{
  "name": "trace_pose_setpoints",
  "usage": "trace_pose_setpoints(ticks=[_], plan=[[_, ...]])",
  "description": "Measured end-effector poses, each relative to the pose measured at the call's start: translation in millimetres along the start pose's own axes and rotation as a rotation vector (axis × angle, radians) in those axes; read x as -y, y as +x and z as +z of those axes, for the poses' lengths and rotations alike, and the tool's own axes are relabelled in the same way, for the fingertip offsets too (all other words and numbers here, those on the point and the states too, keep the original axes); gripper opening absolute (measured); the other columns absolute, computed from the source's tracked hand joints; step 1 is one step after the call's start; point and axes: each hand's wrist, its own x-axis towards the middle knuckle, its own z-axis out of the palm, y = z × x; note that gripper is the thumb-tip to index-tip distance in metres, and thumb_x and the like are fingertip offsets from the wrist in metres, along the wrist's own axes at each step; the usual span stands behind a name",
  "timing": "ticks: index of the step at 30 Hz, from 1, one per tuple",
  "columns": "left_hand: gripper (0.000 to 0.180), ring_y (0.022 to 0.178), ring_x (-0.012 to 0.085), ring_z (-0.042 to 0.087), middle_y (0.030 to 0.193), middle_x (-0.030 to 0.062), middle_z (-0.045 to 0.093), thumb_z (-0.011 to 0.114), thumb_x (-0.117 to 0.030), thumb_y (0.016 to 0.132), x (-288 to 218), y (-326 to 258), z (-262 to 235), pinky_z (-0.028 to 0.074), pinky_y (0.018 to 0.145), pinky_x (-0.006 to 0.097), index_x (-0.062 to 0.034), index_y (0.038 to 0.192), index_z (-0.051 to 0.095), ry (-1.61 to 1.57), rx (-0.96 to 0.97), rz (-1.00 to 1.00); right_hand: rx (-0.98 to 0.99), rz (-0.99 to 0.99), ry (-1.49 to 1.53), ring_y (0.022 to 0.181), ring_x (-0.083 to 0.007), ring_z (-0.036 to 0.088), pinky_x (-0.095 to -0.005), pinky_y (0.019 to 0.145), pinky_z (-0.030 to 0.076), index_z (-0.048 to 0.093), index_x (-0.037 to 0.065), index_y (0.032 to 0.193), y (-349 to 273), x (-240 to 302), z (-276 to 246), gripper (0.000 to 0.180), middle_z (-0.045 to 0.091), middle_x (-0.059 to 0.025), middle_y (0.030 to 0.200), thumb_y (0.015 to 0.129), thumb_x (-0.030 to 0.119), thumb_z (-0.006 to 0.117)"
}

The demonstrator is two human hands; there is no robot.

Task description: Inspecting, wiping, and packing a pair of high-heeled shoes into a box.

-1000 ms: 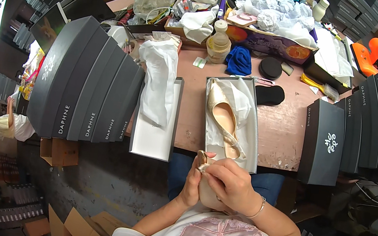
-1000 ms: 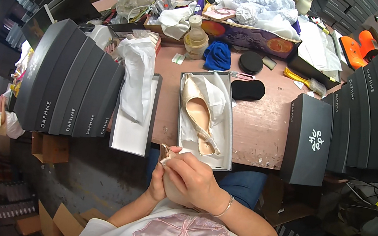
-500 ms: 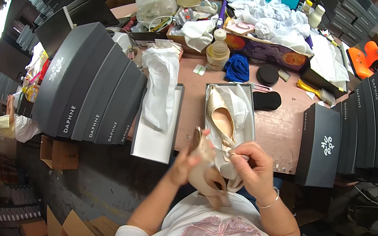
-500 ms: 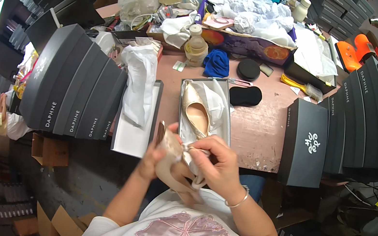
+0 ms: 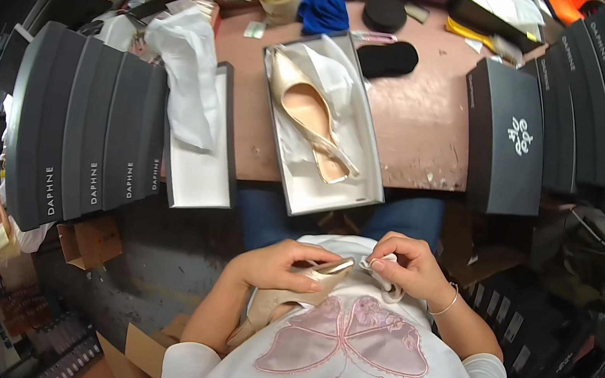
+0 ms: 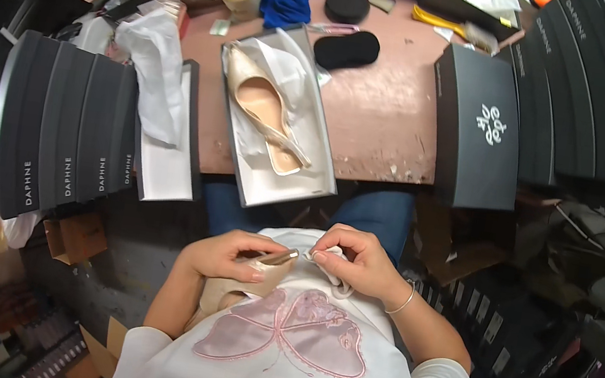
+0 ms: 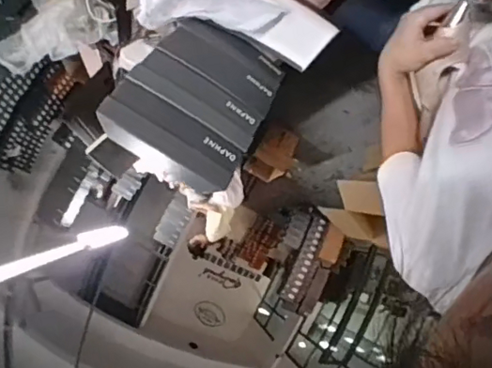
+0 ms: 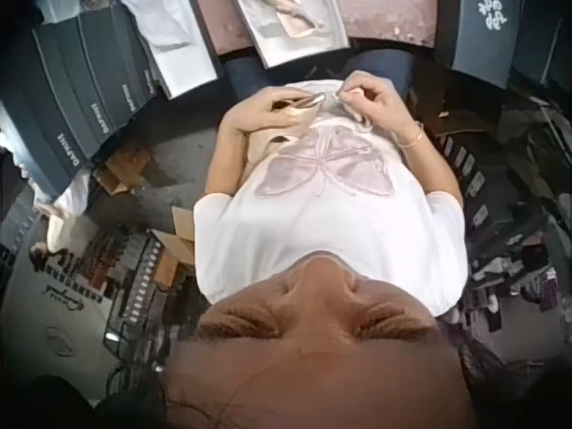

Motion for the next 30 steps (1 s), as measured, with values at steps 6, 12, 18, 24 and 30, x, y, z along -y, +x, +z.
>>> trace_pose_setpoints(ticks=[6,12,18,24,30], plan=[[0.057,0.104,0.0240,0.063,0.120,0.0181,0.063,0.072,-0.023,0.082,-40,-2,7,0.047,0.089,0.030,0.0014,0.130,0.052,0.407,-0.044,-0.012,-0.076,-0.057,0.015,0.071,-0.0041,0.053,-0.0189,0.058,0.040,0.068,0.004,0.089,-6,-4,-4,0.008,0.061,-0.0015,0.086,0.087,0.011,0.066],[0.052,0.104,0.0227,0.062,0.118,0.0171,0.063,0.067,-0.022,0.086,-19,5,-2,0.046,0.089,0.029,0.0015,0.130,0.053,0.258,0.035,-0.070,-0.043,-0.120,-0.144,0.072,-0.0086,0.056,-0.0221,0.062,0.043,0.068,0.003,0.089,-1,-4,5,0.008,0.063,-0.0039,0.087,0.085,0.010,0.067],[0.049,0.105,0.0212,0.060,0.115,0.0154,0.064,0.063,-0.024,0.088,-13,12,-5,0.044,0.091,0.029,0.0010,0.129,0.054,0.171,0.048,-0.133,-0.118,-0.021,-0.052,0.076,-0.0139,0.060,-0.0250,0.067,0.046,0.067,0.001,0.093,3,0,8,0.014,0.064,-0.0064,0.085,0.083,0.012,0.069],[0.046,0.096,0.0248,0.064,0.107,0.0167,0.066,0.060,-0.027,0.088,-28,17,-1,0.047,0.084,0.031,0.0005,0.125,0.056,0.338,0.088,-0.148,-0.073,-0.116,-0.255,0.076,-0.0163,0.062,-0.0259,0.068,0.048,0.067,0.001,0.095,5,4,9,0.017,0.065,-0.0085,0.085,0.082,0.011,0.069],[0.039,0.084,0.0337,0.065,0.093,0.0210,0.065,0.057,-0.026,0.086,-39,15,17,0.050,0.075,0.037,0.0029,0.112,0.059,0.460,0.008,-0.103,0.057,-0.227,-0.389,0.074,-0.0240,0.064,-0.0318,0.065,0.050,0.068,0.002,0.094,7,14,21,0.015,0.066,-0.0111,0.084,0.081,0.010,0.069]])
